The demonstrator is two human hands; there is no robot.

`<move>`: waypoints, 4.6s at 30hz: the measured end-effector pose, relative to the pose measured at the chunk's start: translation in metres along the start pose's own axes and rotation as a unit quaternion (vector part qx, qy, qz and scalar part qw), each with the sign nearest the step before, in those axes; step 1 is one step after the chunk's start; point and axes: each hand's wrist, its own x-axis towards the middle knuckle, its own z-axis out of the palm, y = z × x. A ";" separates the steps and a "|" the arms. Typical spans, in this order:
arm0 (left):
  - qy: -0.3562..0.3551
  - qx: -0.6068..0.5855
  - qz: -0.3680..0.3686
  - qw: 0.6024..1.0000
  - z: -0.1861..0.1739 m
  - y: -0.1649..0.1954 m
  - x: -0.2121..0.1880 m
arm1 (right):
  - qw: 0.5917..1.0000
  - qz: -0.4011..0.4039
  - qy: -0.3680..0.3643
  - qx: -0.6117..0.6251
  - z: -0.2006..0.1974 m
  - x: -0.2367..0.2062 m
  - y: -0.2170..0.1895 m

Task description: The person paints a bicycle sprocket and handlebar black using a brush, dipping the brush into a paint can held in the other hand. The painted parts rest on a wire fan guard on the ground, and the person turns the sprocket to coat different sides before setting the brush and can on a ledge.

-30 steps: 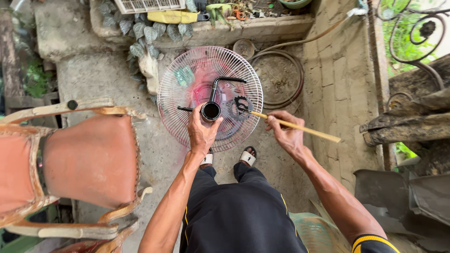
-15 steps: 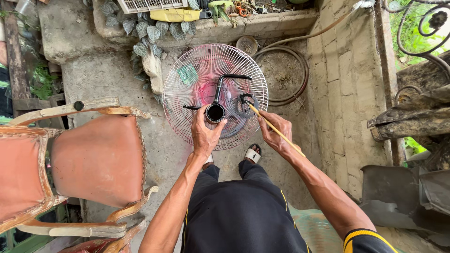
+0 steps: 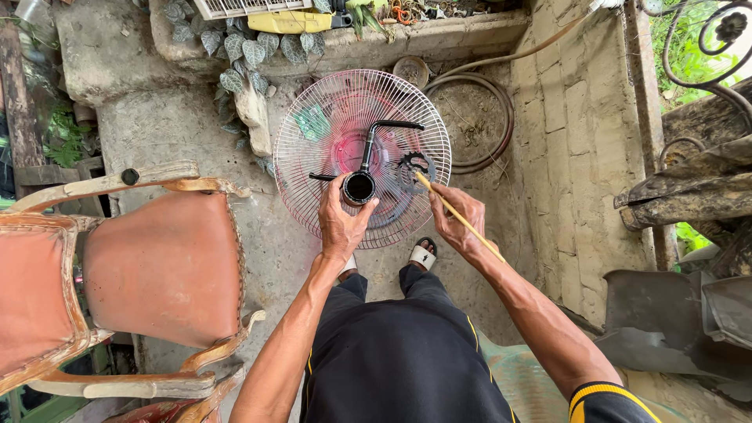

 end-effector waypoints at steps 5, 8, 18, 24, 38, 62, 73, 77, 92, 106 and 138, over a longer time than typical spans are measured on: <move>0.003 0.001 0.002 1.000 0.000 0.001 0.000 | 0.998 -0.048 -0.001 -0.047 0.000 -0.001 0.001; -0.001 0.005 0.000 1.000 0.000 0.000 0.000 | 0.998 -0.063 0.016 -0.006 0.003 -0.005 0.003; -0.005 0.004 0.001 1.000 0.002 0.001 0.000 | 0.998 -0.052 -0.013 -0.017 0.002 -0.004 0.008; -0.009 -0.001 -0.007 1.000 0.003 0.001 0.001 | 1.000 -0.010 0.015 -0.004 0.000 -0.004 0.007; 0.000 0.006 0.014 1.000 0.006 0.002 0.000 | 1.000 -0.002 -0.012 -0.018 -0.001 -0.006 0.000; -0.001 0.003 0.023 1.000 0.006 0.005 -0.003 | 0.997 -0.030 -0.048 -0.044 -0.010 -0.009 -0.012; -0.013 0.003 0.023 1.000 0.008 0.005 -0.004 | 0.997 -0.038 -0.047 -0.050 -0.008 -0.007 -0.008; -0.009 0.003 0.021 1.000 0.007 0.004 -0.004 | 0.995 -0.037 -0.067 -0.058 -0.017 -0.019 -0.010; -0.013 0.006 0.012 1.000 0.011 0.009 -0.001 | 0.997 -0.045 -0.040 -0.045 -0.023 -0.018 -0.013; -0.018 -0.003 0.015 1.000 0.014 0.010 0.002 | 0.996 -0.033 -0.059 -0.057 -0.027 -0.014 -0.011; -0.042 0.021 0.055 0.997 0.034 0.015 -0.006 | 0.997 -0.006 -0.038 0.068 -0.075 0.033 -0.100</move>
